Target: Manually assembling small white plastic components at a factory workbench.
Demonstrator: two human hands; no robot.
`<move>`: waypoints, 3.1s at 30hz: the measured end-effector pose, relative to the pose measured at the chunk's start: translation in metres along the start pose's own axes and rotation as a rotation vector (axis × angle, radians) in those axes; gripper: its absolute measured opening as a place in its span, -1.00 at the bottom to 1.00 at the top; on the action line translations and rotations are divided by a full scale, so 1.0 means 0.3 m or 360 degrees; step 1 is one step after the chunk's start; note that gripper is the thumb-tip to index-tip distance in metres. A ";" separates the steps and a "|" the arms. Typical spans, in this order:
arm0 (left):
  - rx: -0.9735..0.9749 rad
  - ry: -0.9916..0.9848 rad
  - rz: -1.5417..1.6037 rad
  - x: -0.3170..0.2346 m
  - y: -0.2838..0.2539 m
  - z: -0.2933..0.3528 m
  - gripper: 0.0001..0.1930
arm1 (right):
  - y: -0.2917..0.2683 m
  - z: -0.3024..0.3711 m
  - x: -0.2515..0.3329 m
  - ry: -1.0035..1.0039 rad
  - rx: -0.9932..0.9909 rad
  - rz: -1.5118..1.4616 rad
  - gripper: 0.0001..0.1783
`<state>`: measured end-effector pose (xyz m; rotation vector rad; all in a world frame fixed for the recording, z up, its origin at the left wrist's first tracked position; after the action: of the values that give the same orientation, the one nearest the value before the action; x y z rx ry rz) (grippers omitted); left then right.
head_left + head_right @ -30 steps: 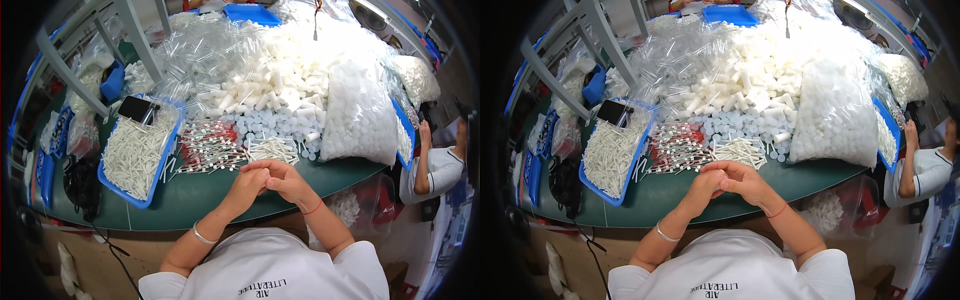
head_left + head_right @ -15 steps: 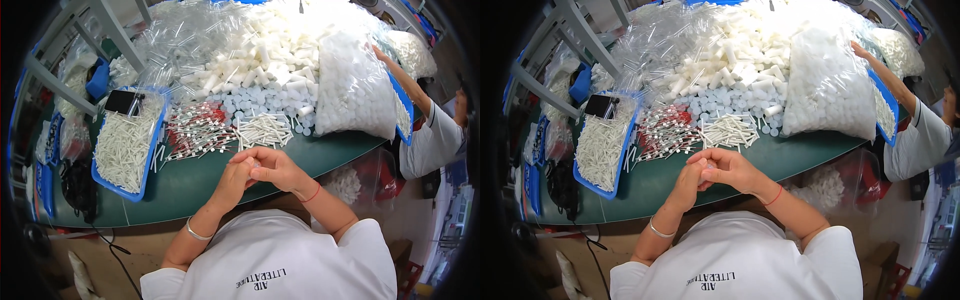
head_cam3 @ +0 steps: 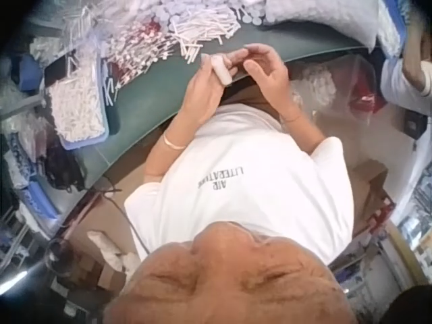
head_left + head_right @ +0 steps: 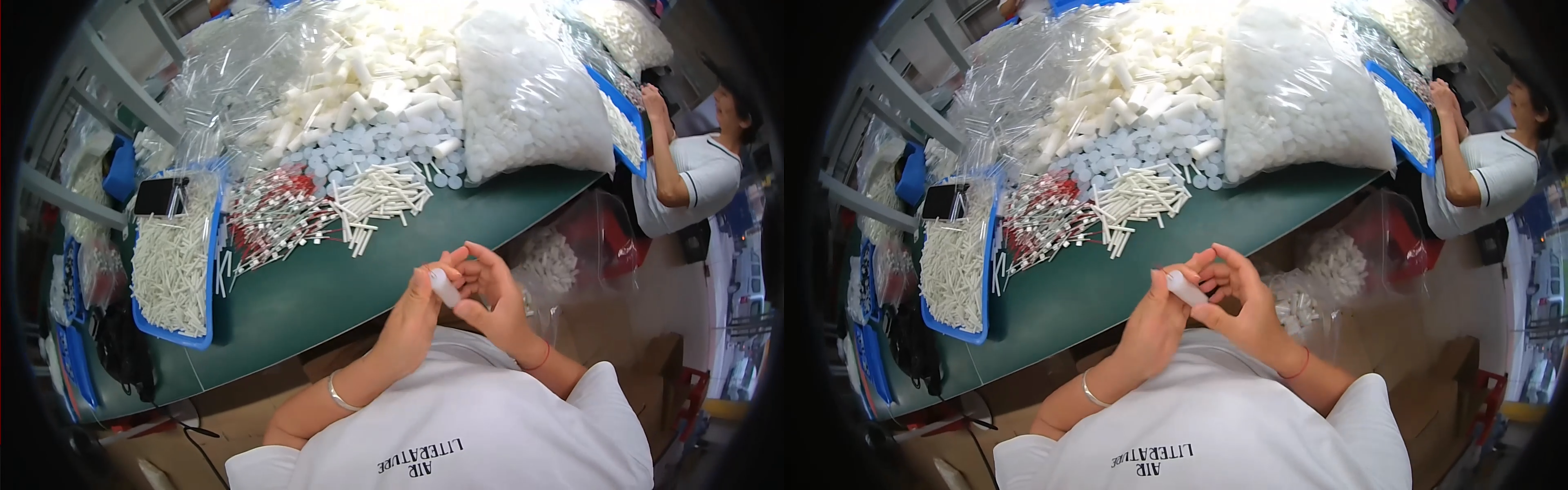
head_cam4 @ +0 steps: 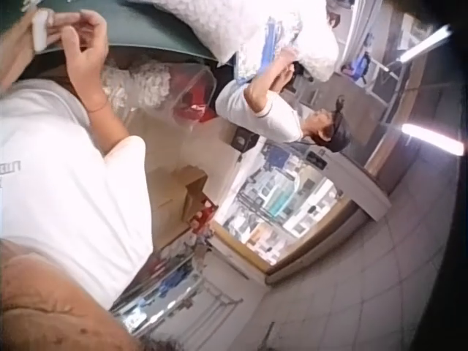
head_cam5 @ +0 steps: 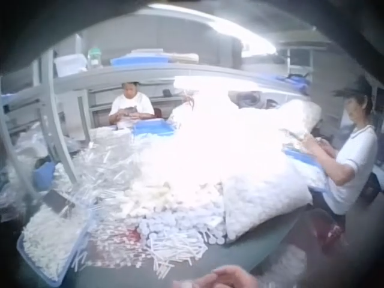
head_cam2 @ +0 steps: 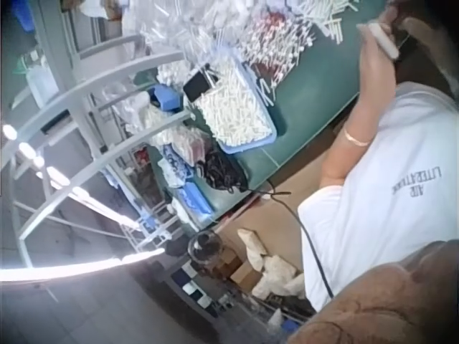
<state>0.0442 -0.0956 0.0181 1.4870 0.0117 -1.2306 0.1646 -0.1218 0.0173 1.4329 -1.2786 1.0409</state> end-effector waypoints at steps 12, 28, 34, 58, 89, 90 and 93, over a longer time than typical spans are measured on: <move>-0.0375 -0.0668 0.0057 0.247 -0.130 0.034 -0.66 | -0.047 0.251 -0.123 0.0875 -0.0085 0.0388 -0.72; -0.0516 -0.0659 0.0613 0.251 -0.190 0.016 -0.81 | -0.002 0.142 -0.204 0.0781 -0.0272 0.0351 -0.70; -0.0389 -0.0726 0.0664 0.262 -0.189 0.022 -0.77 | 0.009 0.135 -0.186 0.0863 -0.0311 0.0388 -0.72; -0.0207 -0.0627 0.0464 0.261 -0.212 0.010 -0.79 | 0.066 0.137 -0.238 0.0891 -0.0449 -0.0267 -0.67; -0.0315 -0.0763 0.0167 0.224 -0.128 0.051 -0.65 | -0.044 0.155 -0.042 -0.0241 0.0375 0.1012 -0.16; -0.0269 -0.0804 0.0149 0.229 -0.119 0.053 -0.65 | -0.034 0.158 -0.040 -0.0244 0.0444 0.0909 -0.15; -0.0218 -0.0815 0.0115 0.242 -0.112 0.049 -0.66 | -0.034 0.169 -0.041 -0.0196 0.0453 0.0862 -0.14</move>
<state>0.0469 -0.1372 -0.0517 1.0145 -0.2916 -1.4882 0.1741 -0.1683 -0.0065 1.4042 -1.7168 1.5623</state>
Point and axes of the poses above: each hand's wrist, its own z-axis away from the middle knuckle, its own y-axis out of the palm, x = y × z, the point moved 6 cm from there along -z, towards the middle knuckle, and after that the axes turned 8 degrees about -y, right-handed, at the moved point
